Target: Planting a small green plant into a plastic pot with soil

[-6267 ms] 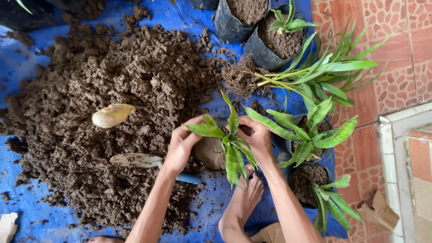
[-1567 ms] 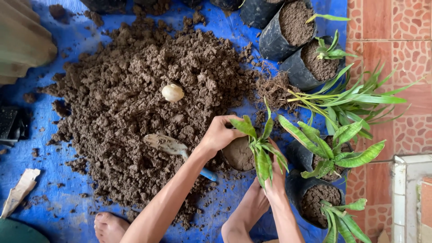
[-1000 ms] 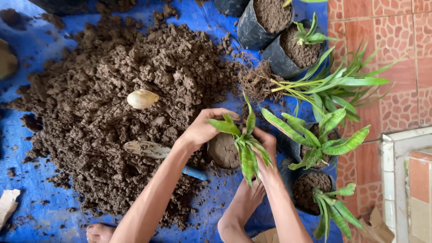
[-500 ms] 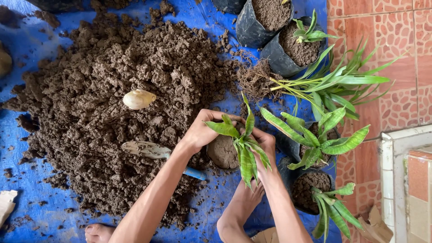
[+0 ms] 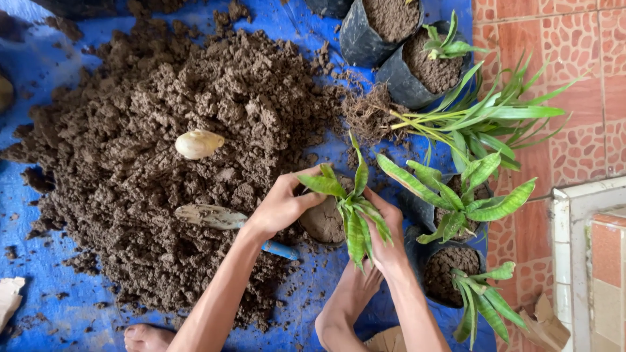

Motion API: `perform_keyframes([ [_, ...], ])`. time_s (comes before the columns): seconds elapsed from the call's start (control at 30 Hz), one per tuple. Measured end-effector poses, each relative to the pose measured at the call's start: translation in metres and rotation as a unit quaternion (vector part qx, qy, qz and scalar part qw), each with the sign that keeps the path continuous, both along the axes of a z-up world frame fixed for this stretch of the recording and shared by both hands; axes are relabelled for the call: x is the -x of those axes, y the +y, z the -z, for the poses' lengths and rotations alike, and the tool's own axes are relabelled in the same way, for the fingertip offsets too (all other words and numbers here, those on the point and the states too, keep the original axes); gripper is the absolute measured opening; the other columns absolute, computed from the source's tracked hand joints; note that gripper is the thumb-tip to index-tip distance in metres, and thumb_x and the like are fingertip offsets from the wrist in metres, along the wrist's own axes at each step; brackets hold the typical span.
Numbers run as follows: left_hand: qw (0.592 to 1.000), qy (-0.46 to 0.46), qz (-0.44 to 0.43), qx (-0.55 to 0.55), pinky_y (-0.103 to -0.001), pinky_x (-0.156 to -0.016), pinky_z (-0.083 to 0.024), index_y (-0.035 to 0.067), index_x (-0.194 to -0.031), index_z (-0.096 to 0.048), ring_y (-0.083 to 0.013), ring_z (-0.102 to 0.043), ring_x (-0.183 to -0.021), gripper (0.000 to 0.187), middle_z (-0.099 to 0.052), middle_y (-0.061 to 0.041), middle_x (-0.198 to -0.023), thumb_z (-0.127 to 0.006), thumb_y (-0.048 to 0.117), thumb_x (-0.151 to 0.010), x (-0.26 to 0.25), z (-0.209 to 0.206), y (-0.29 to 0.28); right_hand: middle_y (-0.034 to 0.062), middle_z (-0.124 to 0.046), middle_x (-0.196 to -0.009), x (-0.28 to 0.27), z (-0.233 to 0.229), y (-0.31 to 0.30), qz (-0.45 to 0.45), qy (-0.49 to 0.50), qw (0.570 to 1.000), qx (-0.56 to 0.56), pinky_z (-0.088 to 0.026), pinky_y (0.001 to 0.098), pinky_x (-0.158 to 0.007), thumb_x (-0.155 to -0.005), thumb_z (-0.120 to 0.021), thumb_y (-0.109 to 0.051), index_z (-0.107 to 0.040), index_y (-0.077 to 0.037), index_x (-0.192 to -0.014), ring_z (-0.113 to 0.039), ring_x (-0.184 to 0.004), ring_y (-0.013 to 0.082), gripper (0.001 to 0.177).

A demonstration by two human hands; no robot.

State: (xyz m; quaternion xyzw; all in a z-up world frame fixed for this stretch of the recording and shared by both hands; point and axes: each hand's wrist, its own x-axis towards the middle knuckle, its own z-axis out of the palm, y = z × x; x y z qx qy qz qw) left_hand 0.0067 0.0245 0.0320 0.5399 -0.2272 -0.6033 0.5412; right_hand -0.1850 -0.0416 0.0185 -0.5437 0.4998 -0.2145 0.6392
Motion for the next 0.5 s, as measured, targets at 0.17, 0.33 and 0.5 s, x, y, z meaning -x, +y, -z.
perform_keyframes([
  [0.17,0.999,-0.045,0.019,0.019,-0.068,-0.122,-0.015,-0.007,-0.152,-0.040,-0.0549,-0.021,-0.151,0.057,-0.039,-0.033,-0.157,-0.060,0.007,-0.100,0.009,0.000,0.013,0.0285,-0.074,-0.111,-0.003,0.012,0.008,0.062,-0.024,0.997,0.047,-0.054,0.0498,-0.097,-0.096,-0.068,-0.023,-0.071,0.004,-0.127,-0.069,-0.104,0.0332,0.040],
  [0.33,0.995,-0.093,-0.016,0.012,-0.067,-0.121,-0.021,-0.005,-0.150,-0.046,-0.0523,-0.030,-0.148,0.058,-0.048,-0.032,-0.150,-0.065,0.009,-0.097,0.022,0.002,0.014,0.0231,-0.076,-0.108,-0.005,0.002,0.011,0.036,-0.031,0.997,0.059,-0.054,0.0444,-0.095,-0.090,-0.071,-0.010,-0.072,0.002,-0.125,-0.068,-0.104,0.0250,0.036],
  [0.5,0.994,-0.110,-0.025,0.001,-0.067,-0.119,-0.028,0.000,-0.149,-0.050,-0.0505,-0.036,-0.147,0.057,-0.052,-0.028,-0.148,-0.069,0.009,-0.095,0.022,0.005,0.017,0.0197,-0.076,-0.111,0.006,0.012,0.011,0.007,-0.079,0.995,0.056,-0.057,0.0430,-0.090,-0.095,-0.067,-0.031,-0.073,-0.001,-0.125,-0.066,-0.110,0.0206,0.043],
])
